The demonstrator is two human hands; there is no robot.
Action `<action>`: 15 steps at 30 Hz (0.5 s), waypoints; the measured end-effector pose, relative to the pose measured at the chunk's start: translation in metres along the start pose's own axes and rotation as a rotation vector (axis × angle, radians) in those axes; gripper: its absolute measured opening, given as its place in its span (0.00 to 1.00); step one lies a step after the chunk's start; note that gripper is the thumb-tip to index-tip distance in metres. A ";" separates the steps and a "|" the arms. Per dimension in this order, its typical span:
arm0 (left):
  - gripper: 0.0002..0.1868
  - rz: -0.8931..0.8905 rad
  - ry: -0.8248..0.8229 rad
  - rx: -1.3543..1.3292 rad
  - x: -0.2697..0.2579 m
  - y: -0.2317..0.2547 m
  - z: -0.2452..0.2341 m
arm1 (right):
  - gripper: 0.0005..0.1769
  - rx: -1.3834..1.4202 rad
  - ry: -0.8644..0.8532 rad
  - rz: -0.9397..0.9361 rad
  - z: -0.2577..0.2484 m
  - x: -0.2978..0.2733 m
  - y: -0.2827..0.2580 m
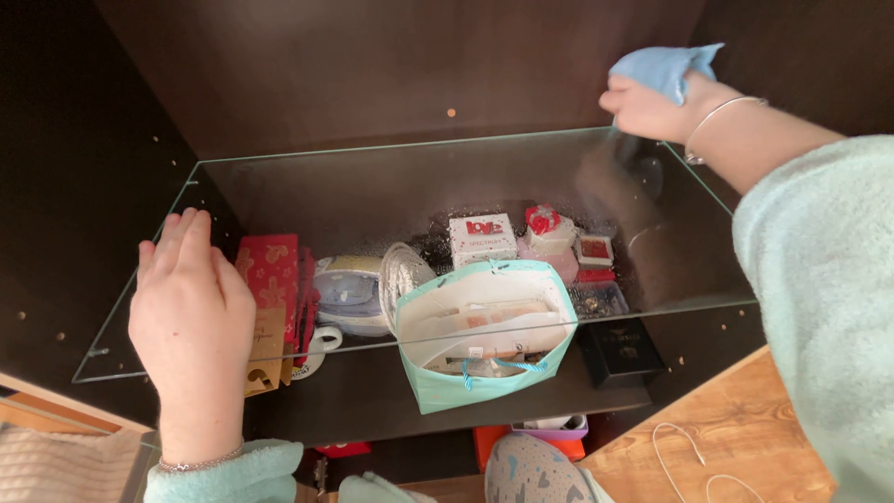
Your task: The person wipes the interior surfaces of a dark wooden cabinet with a light blue cloth. They clean the back wall, side walls, and the glass shelf while items such as a red box, a light blue bag, and other small objects remain on the shelf.
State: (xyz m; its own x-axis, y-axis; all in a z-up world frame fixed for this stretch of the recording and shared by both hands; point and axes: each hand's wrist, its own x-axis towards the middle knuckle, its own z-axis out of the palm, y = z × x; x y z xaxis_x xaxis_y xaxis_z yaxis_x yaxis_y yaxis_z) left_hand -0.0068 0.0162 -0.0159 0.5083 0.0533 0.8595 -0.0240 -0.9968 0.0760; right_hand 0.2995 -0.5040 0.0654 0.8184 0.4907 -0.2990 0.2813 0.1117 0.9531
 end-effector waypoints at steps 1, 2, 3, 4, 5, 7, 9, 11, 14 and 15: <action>0.19 0.003 -0.004 -0.001 -0.001 -0.001 -0.001 | 0.12 0.004 -0.001 -0.003 -0.001 -0.004 -0.005; 0.20 0.005 -0.003 0.010 -0.001 -0.001 -0.001 | 0.12 0.013 -0.041 0.026 -0.002 -0.007 -0.004; 0.20 0.007 -0.001 0.022 -0.001 0.000 -0.002 | 0.13 0.022 -0.080 0.055 -0.004 -0.010 -0.003; 0.20 0.011 -0.002 0.020 -0.002 -0.001 -0.002 | 0.13 0.026 -0.083 0.057 -0.004 -0.004 -0.002; 0.20 0.013 0.001 0.025 -0.002 -0.002 -0.002 | 0.17 0.096 -0.181 0.059 -0.004 0.001 -0.002; 0.20 0.014 0.010 0.029 -0.003 0.001 0.001 | 0.22 0.164 -0.280 0.066 -0.002 0.011 -0.011; 0.21 0.011 -0.001 0.141 -0.005 0.002 0.000 | 0.23 0.485 -0.086 0.412 -0.007 0.031 -0.022; 0.18 -0.054 -0.133 -0.002 0.011 0.038 -0.028 | 0.14 0.425 0.236 0.453 -0.046 0.005 -0.010; 0.22 -0.176 -0.441 -0.328 0.028 0.087 -0.050 | 0.23 0.768 0.905 0.351 -0.115 -0.036 0.022; 0.29 -0.221 -0.621 -0.511 0.034 0.101 -0.055 | 0.41 1.193 1.242 0.177 -0.141 -0.049 0.034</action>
State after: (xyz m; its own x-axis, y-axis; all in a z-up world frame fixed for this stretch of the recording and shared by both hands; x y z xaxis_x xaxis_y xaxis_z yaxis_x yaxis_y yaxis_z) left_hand -0.0395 -0.0796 0.0488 0.9258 0.0534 0.3741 -0.1793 -0.8095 0.5591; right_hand 0.1980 -0.4022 0.1192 0.1958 0.8087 0.5547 0.8930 -0.3808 0.2400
